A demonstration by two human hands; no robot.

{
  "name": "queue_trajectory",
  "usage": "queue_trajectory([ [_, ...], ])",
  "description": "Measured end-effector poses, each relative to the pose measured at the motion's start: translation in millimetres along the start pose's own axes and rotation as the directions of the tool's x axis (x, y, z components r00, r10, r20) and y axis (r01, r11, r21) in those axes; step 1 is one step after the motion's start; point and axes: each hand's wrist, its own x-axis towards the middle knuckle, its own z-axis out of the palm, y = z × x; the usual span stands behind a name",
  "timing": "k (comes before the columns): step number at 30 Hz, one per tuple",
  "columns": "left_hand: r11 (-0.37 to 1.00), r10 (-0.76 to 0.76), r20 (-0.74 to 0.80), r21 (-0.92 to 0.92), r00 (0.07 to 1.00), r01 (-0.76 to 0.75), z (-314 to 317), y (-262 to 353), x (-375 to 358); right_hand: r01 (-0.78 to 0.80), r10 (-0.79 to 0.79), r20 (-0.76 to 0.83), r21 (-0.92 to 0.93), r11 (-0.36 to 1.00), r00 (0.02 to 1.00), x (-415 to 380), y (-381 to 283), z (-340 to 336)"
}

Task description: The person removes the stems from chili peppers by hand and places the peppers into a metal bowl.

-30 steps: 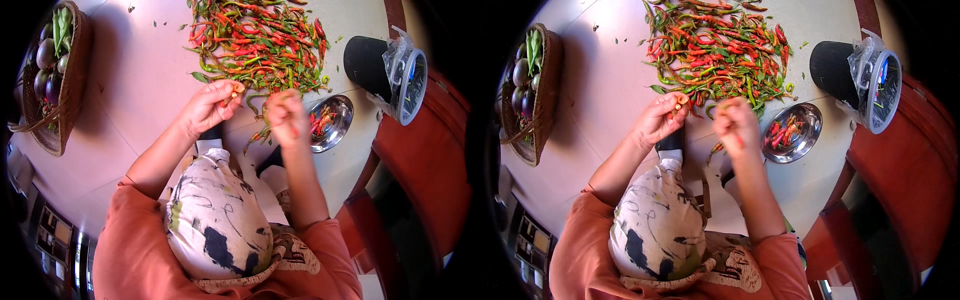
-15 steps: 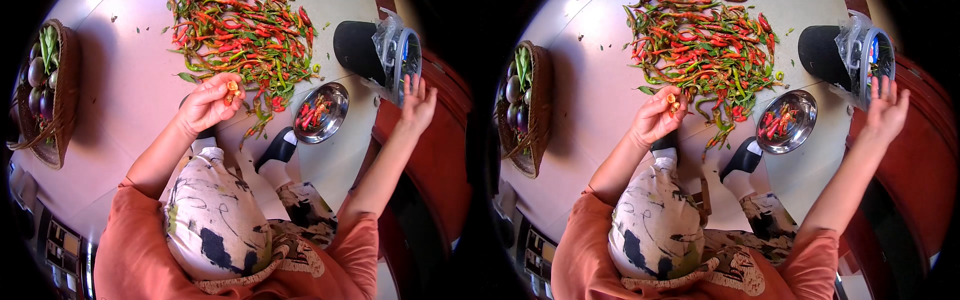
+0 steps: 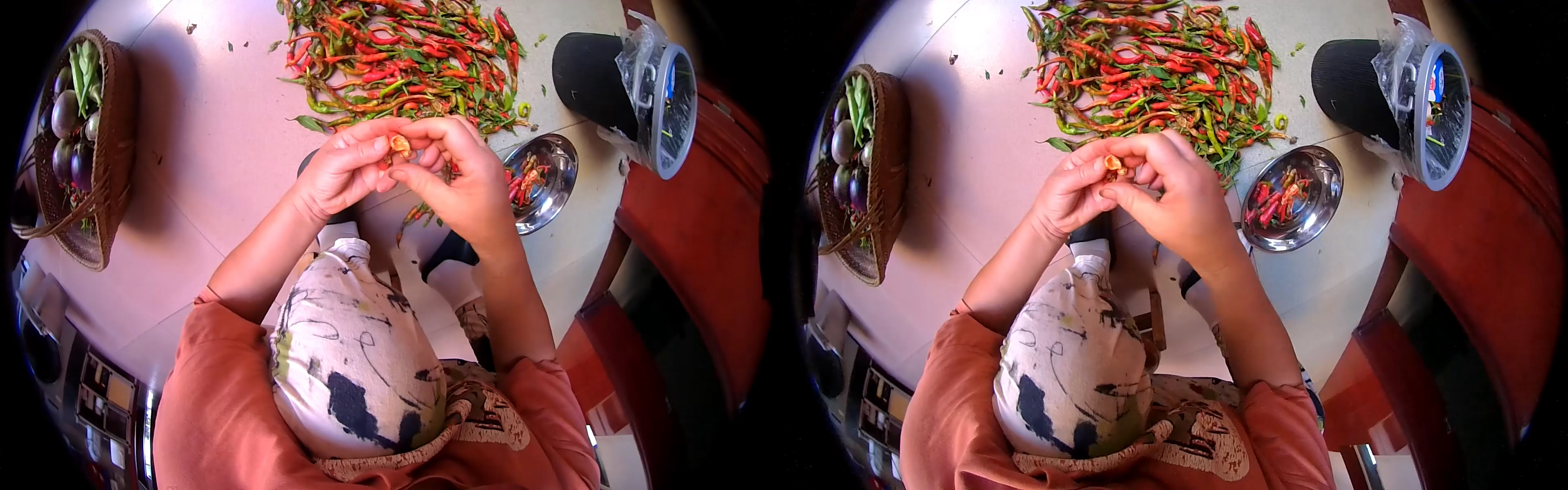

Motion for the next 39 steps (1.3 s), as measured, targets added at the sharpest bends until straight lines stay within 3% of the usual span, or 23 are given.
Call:
queue_trajectory([
  [4,0.989,-0.004,-0.012,0.148,1.000,0.005,-7,-3,3,-0.011,0.001,-0.068,-0.157,0.988,0.998,1,11,6],
  [8,0.975,-0.033,-0.098,0.217,0.995,0.053,-8,-9,9,-0.074,0.056,-0.124,-0.138,0.988,0.991,-4,23,9],
  [11,0.968,-0.105,-0.099,0.220,0.990,0.124,-17,-16,14,-0.253,0.272,-0.143,0.138,0.958,0.952,-17,44,9],
  [14,0.924,-0.091,-0.120,0.360,0.989,0.129,-11,-23,18,-0.267,0.312,-0.129,0.280,0.922,0.941,-30,50,-1],
  [16,0.909,-0.088,-0.129,0.394,0.988,0.132,-5,-28,20,-0.248,0.280,-0.180,0.185,0.951,0.943,-34,50,-6],
  [18,0.840,0.004,-0.148,0.537,0.989,0.076,-4,-31,22,-0.145,0.103,-0.226,-0.177,0.973,0.969,-34,45,-9],
  [22,0.741,-0.011,-0.176,0.660,0.984,0.127,6,-30,26,-0.170,0.110,-0.243,-0.239,0.956,0.964,-39,55,-4],
  [24,0.740,0.008,-0.178,0.663,0.984,0.115,7,-34,28,-0.291,0.366,-0.314,0.261,0.920,0.876,-44,64,4],
  [25,0.741,0.008,-0.177,0.662,0.984,0.113,8,-38,30,-0.291,0.365,-0.314,0.259,0.921,0.876,-46,69,5],
  [27,0.791,-0.026,-0.182,0.598,0.983,0.131,7,-47,33,-0.220,0.628,-0.273,0.775,0.592,0.729,-47,78,3],
  [28,0.790,-0.025,-0.178,0.600,0.984,0.128,6,-50,36,-0.217,0.625,-0.276,0.774,0.595,0.730,-46,79,-1],
  [30,0.852,-0.053,-0.172,0.507,0.984,0.134,1,-57,43,0.009,0.699,-0.237,0.950,0.313,0.674,-47,84,-22],
  [31,0.861,-0.074,-0.160,0.488,0.984,0.144,-6,-61,48,-0.096,0.667,-0.348,0.841,0.533,0.659,-48,84,-51],
  [33,0.803,-0.171,-0.167,0.548,0.971,0.235,-5,-70,60,0.058,0.408,-0.581,0.620,0.782,0.704,-38,70,-136],
  [35,0.667,-0.319,-0.219,0.639,0.922,0.383,-3,-96,71,0.205,0.065,-0.806,0.226,0.952,0.588,-21,49,-217],
  [36,0.586,-0.366,-0.247,0.688,0.897,0.428,5,-110,77,0.231,-0.112,-0.865,0.006,0.973,0.490,-12,40,-258],
  [37,0.501,-0.410,-0.275,0.729,0.870,0.467,16,-125,84,0.172,-0.114,-0.891,-0.041,0.984,0.440,-1,36,-284],
  [38,0.530,-0.392,-0.253,0.724,0.885,0.442,15,-148,91,0.043,0.004,-0.844,0.033,0.999,0.536,1,45,-320],
  [39,0.565,-0.401,-0.226,0.702,0.888,0.434,16,-170,101,-0.037,0.034,-0.833,0.016,0.999,0.553,7,39,-325],
])
